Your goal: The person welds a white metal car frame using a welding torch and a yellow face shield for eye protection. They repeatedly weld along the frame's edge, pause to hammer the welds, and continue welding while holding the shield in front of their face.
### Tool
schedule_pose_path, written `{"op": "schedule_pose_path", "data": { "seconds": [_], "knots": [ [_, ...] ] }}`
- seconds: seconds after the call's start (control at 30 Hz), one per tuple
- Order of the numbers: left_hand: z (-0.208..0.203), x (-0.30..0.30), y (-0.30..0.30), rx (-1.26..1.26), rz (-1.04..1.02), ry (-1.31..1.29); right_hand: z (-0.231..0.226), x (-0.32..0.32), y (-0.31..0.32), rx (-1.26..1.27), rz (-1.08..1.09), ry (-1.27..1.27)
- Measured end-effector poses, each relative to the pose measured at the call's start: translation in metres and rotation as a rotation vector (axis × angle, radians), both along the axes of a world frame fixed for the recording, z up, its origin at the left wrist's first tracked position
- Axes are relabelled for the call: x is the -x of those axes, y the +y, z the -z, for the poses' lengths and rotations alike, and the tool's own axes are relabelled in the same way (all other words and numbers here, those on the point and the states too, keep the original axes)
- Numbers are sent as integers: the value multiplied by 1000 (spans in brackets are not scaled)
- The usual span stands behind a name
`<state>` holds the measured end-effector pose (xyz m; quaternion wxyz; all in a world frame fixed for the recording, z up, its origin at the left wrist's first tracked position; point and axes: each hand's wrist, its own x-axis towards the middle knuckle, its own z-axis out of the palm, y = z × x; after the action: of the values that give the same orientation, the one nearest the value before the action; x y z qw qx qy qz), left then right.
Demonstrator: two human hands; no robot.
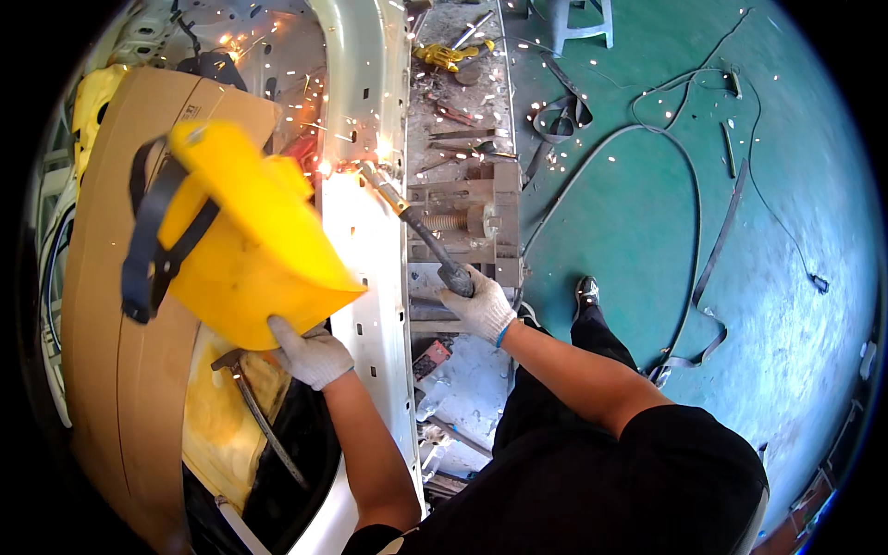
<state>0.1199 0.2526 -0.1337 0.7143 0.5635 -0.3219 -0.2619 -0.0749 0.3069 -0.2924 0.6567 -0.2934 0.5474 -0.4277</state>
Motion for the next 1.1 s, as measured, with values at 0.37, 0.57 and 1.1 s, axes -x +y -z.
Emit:
{"op": "schedule_pose_path", "data": {
  "seconds": [0.37, 0.57, 1.1],
  "knots": [
    [11, -14, -2, 62, -68, 93, -8, 6, -17, -4, -139, 75],
    [7, -2, -3, 53, -90, 40, 0, 15, -21, 15, -164, 44],
    [0, 2, -5, 2, -116, 77, 4, 13, -23, 19, -171, 160]
  ]
}}
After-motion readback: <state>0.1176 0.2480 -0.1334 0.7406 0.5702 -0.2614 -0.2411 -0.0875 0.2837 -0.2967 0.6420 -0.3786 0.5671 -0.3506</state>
